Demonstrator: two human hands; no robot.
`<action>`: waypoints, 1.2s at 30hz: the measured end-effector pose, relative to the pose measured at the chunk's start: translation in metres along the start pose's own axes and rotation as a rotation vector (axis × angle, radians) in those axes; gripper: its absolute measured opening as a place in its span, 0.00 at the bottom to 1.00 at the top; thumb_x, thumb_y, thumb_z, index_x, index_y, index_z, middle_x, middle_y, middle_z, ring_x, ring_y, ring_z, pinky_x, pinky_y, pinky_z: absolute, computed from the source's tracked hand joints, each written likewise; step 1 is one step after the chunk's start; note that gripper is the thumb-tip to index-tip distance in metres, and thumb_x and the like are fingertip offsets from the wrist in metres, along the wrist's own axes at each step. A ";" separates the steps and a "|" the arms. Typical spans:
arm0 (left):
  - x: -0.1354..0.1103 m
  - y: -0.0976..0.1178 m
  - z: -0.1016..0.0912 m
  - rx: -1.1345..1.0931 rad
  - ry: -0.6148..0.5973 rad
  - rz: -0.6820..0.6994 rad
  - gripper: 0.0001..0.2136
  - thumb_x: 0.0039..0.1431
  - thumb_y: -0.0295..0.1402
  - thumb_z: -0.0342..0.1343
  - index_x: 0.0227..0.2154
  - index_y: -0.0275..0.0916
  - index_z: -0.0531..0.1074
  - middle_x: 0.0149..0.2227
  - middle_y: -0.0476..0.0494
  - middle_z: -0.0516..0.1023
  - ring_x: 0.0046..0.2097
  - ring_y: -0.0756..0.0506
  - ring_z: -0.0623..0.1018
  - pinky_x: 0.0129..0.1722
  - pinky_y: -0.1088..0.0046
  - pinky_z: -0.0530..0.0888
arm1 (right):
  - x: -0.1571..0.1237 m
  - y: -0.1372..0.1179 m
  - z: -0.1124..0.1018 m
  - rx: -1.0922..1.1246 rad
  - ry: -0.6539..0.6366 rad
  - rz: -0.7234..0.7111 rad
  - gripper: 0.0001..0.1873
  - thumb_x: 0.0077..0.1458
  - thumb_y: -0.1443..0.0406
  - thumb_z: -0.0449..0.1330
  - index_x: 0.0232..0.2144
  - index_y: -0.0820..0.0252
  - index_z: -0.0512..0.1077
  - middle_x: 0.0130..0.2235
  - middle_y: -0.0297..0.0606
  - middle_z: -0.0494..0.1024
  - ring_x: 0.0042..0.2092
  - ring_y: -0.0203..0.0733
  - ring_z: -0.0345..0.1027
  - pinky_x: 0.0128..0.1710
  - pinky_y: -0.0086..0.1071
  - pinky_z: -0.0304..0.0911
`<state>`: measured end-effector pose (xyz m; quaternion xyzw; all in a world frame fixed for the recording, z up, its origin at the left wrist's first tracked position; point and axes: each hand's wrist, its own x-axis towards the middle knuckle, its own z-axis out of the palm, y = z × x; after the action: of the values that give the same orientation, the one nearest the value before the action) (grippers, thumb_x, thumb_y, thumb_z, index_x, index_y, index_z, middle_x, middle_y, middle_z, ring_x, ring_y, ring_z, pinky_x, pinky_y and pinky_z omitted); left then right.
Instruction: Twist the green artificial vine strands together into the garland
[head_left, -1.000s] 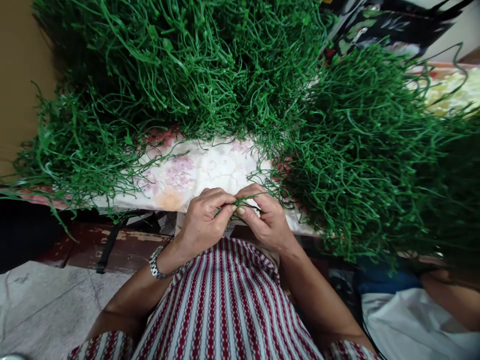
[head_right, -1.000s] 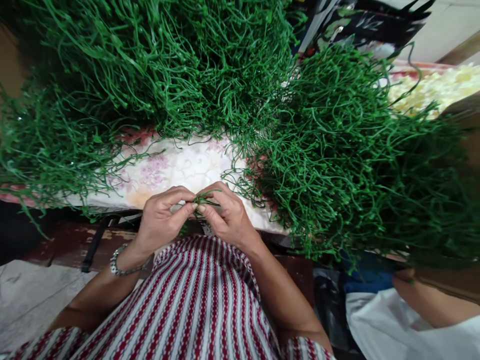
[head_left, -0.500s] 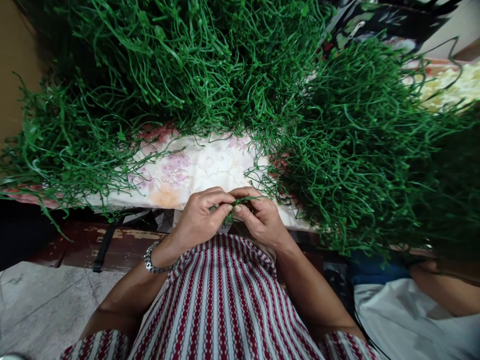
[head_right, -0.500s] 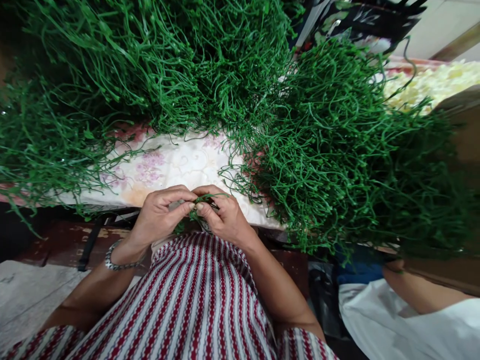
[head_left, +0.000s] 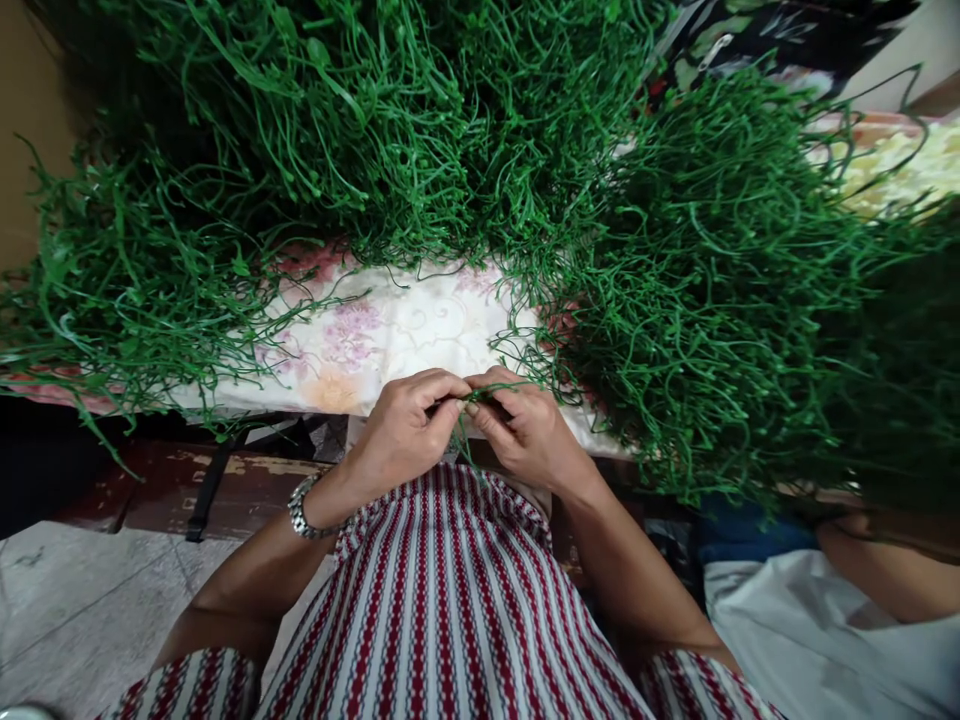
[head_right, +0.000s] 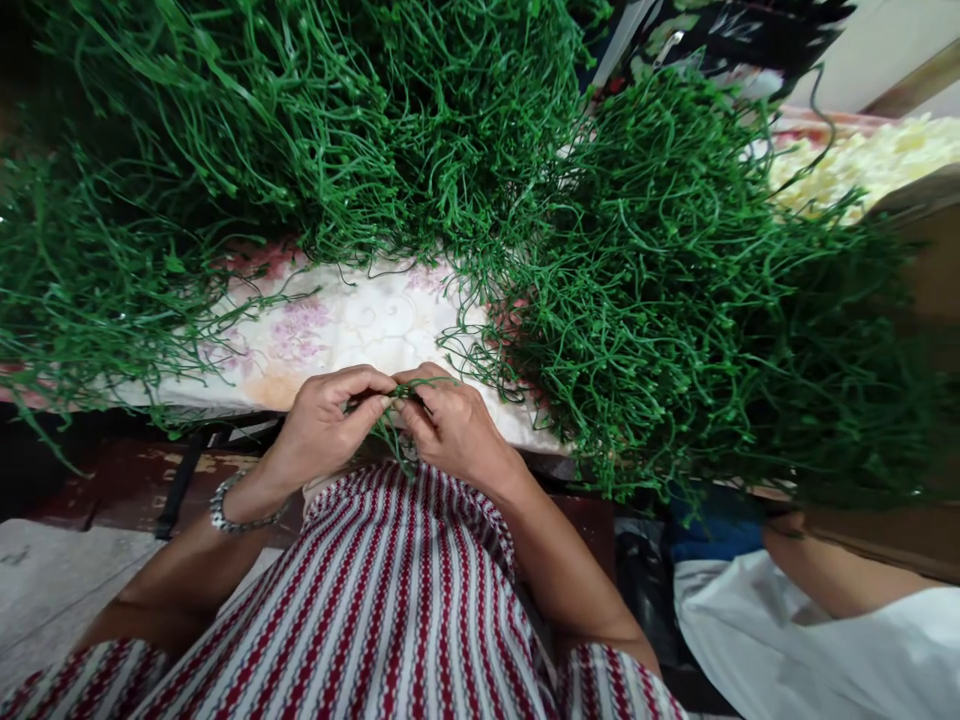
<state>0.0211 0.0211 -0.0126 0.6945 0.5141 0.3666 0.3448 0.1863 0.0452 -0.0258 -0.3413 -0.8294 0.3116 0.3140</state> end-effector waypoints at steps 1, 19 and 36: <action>0.000 0.000 0.000 0.004 -0.022 -0.017 0.06 0.53 0.24 0.49 0.29 0.37 0.71 0.29 0.48 0.75 0.32 0.50 0.73 0.34 0.77 0.67 | 0.000 0.000 0.000 -0.045 -0.012 0.001 0.08 0.57 0.70 0.52 0.37 0.62 0.70 0.38 0.43 0.75 0.40 0.40 0.68 0.39 0.33 0.65; 0.007 -0.002 -0.026 -0.450 -0.565 -0.190 0.07 0.50 0.29 0.55 0.20 0.31 0.70 0.18 0.53 0.62 0.22 0.55 0.60 0.22 0.79 0.57 | -0.007 0.004 0.003 0.649 -0.220 -0.018 0.13 0.56 0.64 0.55 0.22 0.66 0.66 0.19 0.30 0.60 0.21 0.26 0.51 0.21 0.22 0.49; -0.004 -0.003 -0.013 -0.925 -0.649 -0.474 0.05 0.40 0.29 0.61 0.16 0.33 0.73 0.16 0.50 0.65 0.20 0.54 0.60 0.21 0.75 0.55 | -0.019 0.009 0.014 1.038 -0.380 0.069 0.13 0.52 0.63 0.60 0.23 0.69 0.73 0.19 0.34 0.68 0.20 0.27 0.57 0.20 0.22 0.52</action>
<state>0.0081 0.0194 -0.0093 0.4157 0.3109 0.2350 0.8217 0.1897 0.0316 -0.0466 -0.1063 -0.5973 0.7456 0.2757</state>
